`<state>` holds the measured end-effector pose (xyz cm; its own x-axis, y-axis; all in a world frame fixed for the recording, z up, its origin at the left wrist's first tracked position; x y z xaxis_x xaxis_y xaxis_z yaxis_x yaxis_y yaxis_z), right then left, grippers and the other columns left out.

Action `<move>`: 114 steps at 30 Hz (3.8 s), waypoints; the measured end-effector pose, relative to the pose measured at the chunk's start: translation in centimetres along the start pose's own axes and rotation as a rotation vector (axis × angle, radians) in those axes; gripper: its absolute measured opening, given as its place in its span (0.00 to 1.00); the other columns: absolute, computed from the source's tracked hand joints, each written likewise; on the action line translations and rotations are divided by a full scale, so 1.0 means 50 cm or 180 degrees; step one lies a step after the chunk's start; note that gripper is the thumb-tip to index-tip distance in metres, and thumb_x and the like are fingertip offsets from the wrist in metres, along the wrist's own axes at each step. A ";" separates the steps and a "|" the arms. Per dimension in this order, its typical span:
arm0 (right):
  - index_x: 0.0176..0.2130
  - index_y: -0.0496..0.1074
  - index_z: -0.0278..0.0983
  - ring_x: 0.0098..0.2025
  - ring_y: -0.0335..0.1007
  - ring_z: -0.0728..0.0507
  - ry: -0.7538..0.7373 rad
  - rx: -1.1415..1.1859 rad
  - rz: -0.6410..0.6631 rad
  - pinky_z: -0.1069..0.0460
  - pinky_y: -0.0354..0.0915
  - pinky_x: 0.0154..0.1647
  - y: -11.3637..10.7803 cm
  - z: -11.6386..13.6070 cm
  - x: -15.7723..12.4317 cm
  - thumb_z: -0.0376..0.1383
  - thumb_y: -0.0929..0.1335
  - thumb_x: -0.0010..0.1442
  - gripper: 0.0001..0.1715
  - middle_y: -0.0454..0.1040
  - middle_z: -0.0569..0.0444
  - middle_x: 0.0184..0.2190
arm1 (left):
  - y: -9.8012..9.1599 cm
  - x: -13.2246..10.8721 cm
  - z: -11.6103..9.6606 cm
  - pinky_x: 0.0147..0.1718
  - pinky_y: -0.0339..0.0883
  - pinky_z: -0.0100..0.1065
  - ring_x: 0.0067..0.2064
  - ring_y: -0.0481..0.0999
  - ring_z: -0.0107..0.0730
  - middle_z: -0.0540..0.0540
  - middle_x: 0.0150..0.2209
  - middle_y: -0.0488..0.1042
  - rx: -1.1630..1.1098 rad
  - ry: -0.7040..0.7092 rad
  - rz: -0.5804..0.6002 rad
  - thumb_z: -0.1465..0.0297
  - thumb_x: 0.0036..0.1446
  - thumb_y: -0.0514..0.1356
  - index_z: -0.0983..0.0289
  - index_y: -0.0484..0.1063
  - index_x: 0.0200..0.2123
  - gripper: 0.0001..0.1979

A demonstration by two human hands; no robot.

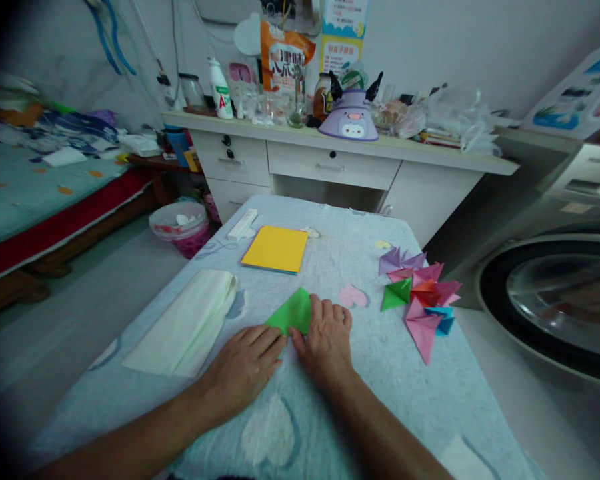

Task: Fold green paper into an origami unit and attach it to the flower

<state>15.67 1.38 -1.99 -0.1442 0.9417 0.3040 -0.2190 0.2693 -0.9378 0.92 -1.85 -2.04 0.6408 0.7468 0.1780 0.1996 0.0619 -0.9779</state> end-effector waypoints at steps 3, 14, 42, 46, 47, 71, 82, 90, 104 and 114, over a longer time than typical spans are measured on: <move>0.63 0.57 0.34 0.44 0.63 0.34 0.0058 -0.0003 0.0006 0.40 0.56 0.48 0.000 -0.012 -0.001 0.51 0.68 0.57 0.42 0.69 0.43 0.45 | -0.003 -0.004 0.005 0.44 0.69 0.45 0.47 0.72 0.43 0.56 0.46 0.75 -0.0001 -0.0027 0.0056 0.71 0.61 0.58 0.65 0.70 0.49 0.13; 0.68 0.46 0.40 0.55 0.61 0.29 0.0426 0.0094 0.0312 0.36 0.56 0.53 -0.002 -0.123 -0.001 0.50 0.69 0.55 0.51 0.64 0.40 0.57 | -0.014 -0.029 0.040 0.41 0.71 0.44 0.43 0.73 0.41 0.56 0.42 0.76 0.0080 -0.0119 -0.0090 0.74 0.62 0.55 0.64 0.72 0.43 0.08; 0.68 0.48 0.38 0.60 0.60 0.37 0.0107 0.0904 0.0898 0.39 0.55 0.61 -0.036 -0.240 0.006 0.32 0.68 0.52 0.49 0.62 0.41 0.60 | -0.021 -0.058 0.060 0.40 0.73 0.41 0.41 0.75 0.38 0.57 0.40 0.77 0.0109 0.0055 -0.0600 0.75 0.62 0.51 0.64 0.74 0.38 0.11; 0.64 0.57 0.34 0.58 0.64 0.38 0.0265 0.1126 0.0586 0.40 0.58 0.60 -0.040 -0.251 0.007 0.31 0.65 0.53 0.40 0.68 0.41 0.57 | -0.041 -0.037 0.060 0.41 0.73 0.43 0.39 0.75 0.39 0.57 0.37 0.77 -0.0017 -0.0129 -0.0560 0.74 0.61 0.52 0.63 0.74 0.33 0.10; 0.62 0.60 0.33 0.56 0.67 0.38 0.0388 0.1235 0.0474 0.41 0.60 0.58 -0.043 -0.254 0.010 0.31 0.64 0.54 0.37 0.71 0.41 0.54 | -0.048 -0.026 0.059 0.42 0.73 0.44 0.41 0.75 0.40 0.57 0.39 0.77 -0.0113 -0.0226 -0.0530 0.74 0.61 0.53 0.64 0.74 0.35 0.09; 0.52 0.67 0.34 0.46 0.70 0.39 -0.0118 0.1500 0.0389 0.43 0.65 0.50 -0.031 -0.121 0.016 0.35 0.65 0.58 0.22 0.74 0.45 0.44 | -0.003 0.099 0.091 0.46 0.65 0.41 0.45 0.71 0.39 0.53 0.39 0.73 -0.2012 -0.0987 -0.0760 0.73 0.48 0.64 0.62 0.68 0.30 0.07; 0.42 0.70 0.37 0.48 0.67 0.39 -0.0309 0.1642 0.0238 0.43 0.63 0.51 -0.048 -0.125 0.020 0.29 0.64 0.53 0.16 0.72 0.47 0.43 | -0.018 0.097 0.082 0.44 0.67 0.38 0.43 0.72 0.36 0.53 0.38 0.73 -0.2346 -0.0725 -0.0974 0.75 0.53 0.60 0.62 0.67 0.31 0.04; 0.39 0.70 0.38 0.55 0.61 0.36 -0.0275 0.1418 -0.0269 0.38 0.60 0.56 -0.052 -0.128 0.016 0.27 0.63 0.53 0.14 0.67 0.45 0.50 | -0.035 0.089 0.058 0.46 0.65 0.40 0.44 0.70 0.37 0.52 0.36 0.74 -0.1825 0.0021 -0.1089 0.83 0.49 0.58 0.62 0.68 0.30 0.10; 0.36 0.73 0.35 0.43 0.65 0.39 -0.0459 0.1060 -0.0117 0.44 0.64 0.46 -0.055 -0.118 0.019 0.26 0.63 0.53 0.12 0.72 0.47 0.38 | -0.024 0.084 0.044 0.56 0.64 0.44 0.54 0.69 0.40 0.57 0.48 0.74 -0.1551 0.0273 -0.0712 0.71 0.54 0.64 0.62 0.73 0.38 0.07; 0.48 0.70 0.36 0.51 0.64 0.36 -0.1165 0.1578 0.0119 0.40 0.61 0.52 -0.059 -0.079 0.005 0.27 0.69 0.52 0.22 0.70 0.44 0.48 | -0.011 0.083 0.050 0.62 0.58 0.49 0.63 0.61 0.45 0.61 0.59 0.68 -0.1379 0.0140 -0.0799 0.76 0.51 0.63 0.63 0.75 0.39 0.10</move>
<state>20.11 1.63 0.19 -0.4631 0.7947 0.3925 -0.6173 0.0287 -0.7862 1.60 2.87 -1.03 0.5623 0.7150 0.4155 0.6351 -0.0516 -0.7707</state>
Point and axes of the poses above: each hand's wrist, its own x-axis towards the middle knuckle, its own y-axis out of the palm, z = x × y, the point moved 4 cm from there along x, towards the middle knuckle
